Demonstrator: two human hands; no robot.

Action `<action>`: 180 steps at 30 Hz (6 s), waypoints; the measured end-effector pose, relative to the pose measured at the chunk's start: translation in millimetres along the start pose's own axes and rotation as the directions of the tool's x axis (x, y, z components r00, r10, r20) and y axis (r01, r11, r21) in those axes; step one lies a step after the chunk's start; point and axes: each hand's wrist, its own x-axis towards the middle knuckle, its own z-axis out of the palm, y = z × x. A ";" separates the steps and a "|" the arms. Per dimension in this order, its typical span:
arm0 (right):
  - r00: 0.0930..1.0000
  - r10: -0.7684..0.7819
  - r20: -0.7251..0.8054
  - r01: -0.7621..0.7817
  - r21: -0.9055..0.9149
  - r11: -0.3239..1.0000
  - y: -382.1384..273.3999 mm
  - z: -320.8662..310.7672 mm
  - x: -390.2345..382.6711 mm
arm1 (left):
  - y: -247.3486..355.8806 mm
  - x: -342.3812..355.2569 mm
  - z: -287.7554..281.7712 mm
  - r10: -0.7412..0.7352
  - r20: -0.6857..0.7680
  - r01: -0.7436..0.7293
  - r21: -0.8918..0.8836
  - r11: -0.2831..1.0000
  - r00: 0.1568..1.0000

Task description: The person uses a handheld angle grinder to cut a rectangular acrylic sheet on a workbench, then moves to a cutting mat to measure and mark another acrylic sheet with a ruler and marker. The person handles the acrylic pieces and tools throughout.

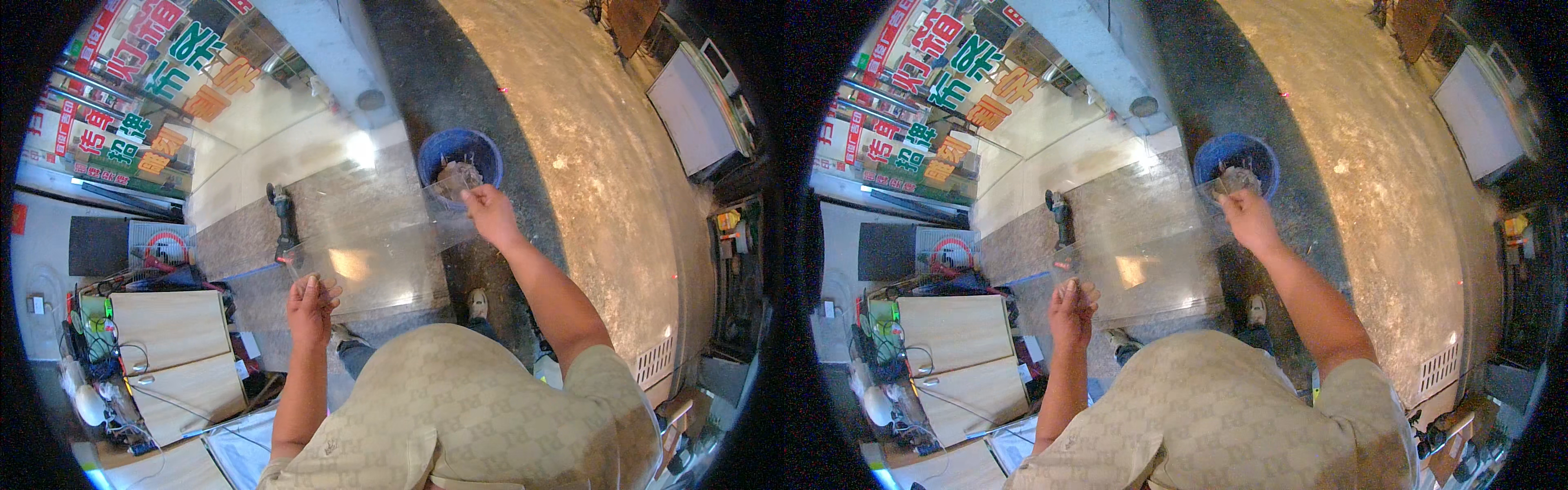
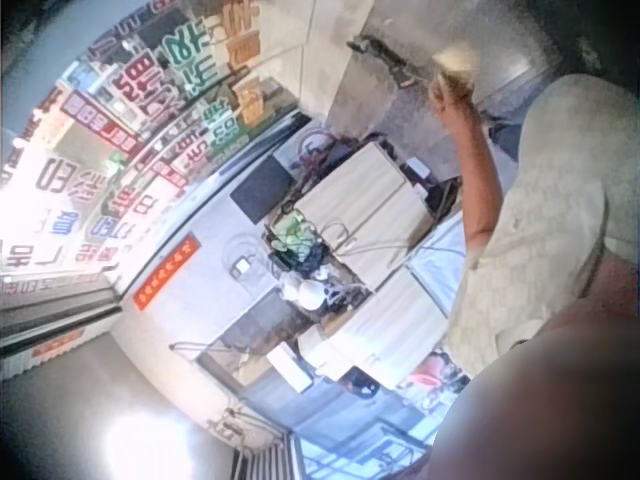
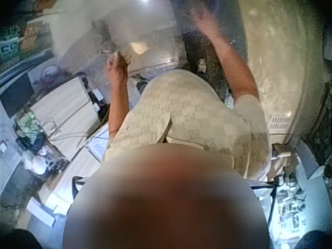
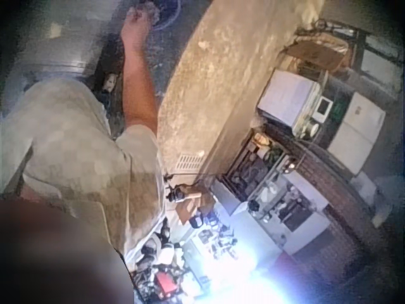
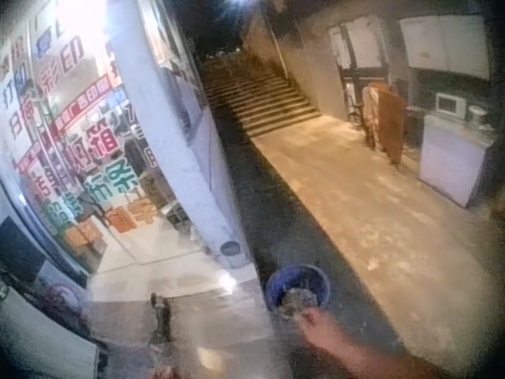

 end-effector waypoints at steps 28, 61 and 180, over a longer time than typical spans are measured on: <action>0.983 0.081 0.163 -0.168 0.636 0.754 -15.6 -16.3 -32.4 | -5.9 -26.2 -6.7 -0.023 -0.077 0.014 -0.115 0.993 0.997; 0.980 0.115 0.164 -0.199 0.736 0.647 -14.1 -35.6 -35.4 | 4.5 -18.3 3.2 0.116 -0.055 -0.123 -0.138 0.983 0.992; 0.905 0.279 -0.322 -0.087 0.501 0.861 219.3 110.0 11.1 | -318.7 104.4 179.3 -0.401 0.551 -0.327 0.800 0.503 0.732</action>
